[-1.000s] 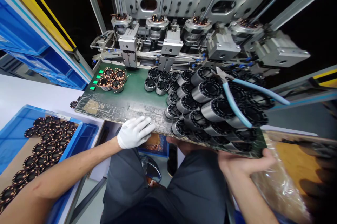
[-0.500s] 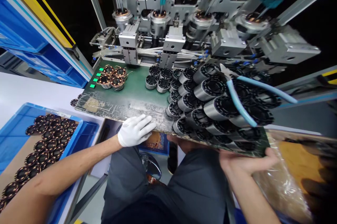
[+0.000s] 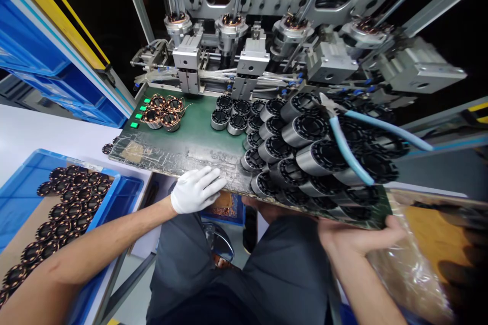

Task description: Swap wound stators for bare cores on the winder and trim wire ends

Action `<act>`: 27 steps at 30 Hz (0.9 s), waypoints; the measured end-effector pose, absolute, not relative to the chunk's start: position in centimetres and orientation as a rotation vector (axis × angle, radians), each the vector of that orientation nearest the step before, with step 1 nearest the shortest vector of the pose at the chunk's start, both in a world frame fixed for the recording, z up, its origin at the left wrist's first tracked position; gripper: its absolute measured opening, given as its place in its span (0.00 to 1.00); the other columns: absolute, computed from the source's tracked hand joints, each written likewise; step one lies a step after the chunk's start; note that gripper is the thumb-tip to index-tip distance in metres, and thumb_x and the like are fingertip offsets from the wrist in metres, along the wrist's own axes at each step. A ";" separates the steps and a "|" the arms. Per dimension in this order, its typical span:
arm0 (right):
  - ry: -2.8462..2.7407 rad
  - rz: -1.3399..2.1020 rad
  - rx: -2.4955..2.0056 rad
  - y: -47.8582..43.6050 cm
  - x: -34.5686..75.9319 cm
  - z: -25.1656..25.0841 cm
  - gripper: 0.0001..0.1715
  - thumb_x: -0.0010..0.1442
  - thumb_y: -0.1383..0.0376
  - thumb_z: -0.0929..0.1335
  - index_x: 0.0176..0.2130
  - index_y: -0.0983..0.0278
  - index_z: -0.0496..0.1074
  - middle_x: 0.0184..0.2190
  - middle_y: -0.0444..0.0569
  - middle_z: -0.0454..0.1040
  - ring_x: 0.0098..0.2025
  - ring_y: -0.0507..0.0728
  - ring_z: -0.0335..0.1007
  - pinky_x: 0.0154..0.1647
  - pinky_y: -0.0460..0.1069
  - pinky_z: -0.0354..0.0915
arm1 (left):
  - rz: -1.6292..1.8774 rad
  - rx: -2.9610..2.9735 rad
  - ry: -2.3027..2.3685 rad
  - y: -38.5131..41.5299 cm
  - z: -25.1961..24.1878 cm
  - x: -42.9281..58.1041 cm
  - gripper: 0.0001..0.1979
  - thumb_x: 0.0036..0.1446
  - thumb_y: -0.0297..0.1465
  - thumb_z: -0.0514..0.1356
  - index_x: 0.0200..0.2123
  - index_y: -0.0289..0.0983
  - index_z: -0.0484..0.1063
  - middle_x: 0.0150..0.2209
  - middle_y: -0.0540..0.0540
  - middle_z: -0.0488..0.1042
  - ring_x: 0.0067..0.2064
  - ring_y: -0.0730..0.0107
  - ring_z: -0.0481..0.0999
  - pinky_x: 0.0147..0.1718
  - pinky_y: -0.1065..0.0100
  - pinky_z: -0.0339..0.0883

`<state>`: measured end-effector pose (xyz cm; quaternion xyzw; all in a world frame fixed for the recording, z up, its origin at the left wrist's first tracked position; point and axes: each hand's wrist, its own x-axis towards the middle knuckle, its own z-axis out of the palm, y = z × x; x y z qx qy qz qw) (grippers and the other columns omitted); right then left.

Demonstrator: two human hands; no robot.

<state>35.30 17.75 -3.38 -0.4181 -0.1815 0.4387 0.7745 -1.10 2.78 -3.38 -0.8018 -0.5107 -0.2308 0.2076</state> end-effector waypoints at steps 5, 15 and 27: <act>-0.435 0.943 -0.920 17.5 34.8 -2.7 0.34 0.69 0.51 0.56 0.48 0.64 0.83 0.45 0.48 0.82 0.46 0.63 0.80 0.44 0.58 0.81 | -0.691 -2.220 -1.403 2.9 -2.9 -1.0 0.18 0.78 0.39 0.63 0.65 0.43 0.82 0.59 0.43 0.86 0.61 0.55 0.83 0.55 0.58 0.76; -0.515 0.928 -0.878 17.9 34.8 -2.9 0.37 0.66 0.49 0.56 0.52 0.65 0.83 0.46 0.50 0.82 0.54 0.65 0.79 0.51 0.60 0.81 | -0.659 -2.229 -1.422 2.9 -2.9 -0.9 0.19 0.76 0.40 0.64 0.64 0.44 0.82 0.59 0.42 0.85 0.61 0.55 0.83 0.55 0.58 0.77; -0.497 0.915 -0.931 17.9 35.1 -3.2 0.29 0.58 0.42 0.64 0.40 0.60 0.79 0.49 0.48 0.83 0.53 0.66 0.80 0.49 0.62 0.82 | -0.614 -2.227 -1.453 2.6 -3.2 -0.9 0.19 0.73 0.40 0.67 0.64 0.45 0.82 0.61 0.42 0.85 0.61 0.53 0.83 0.56 0.58 0.76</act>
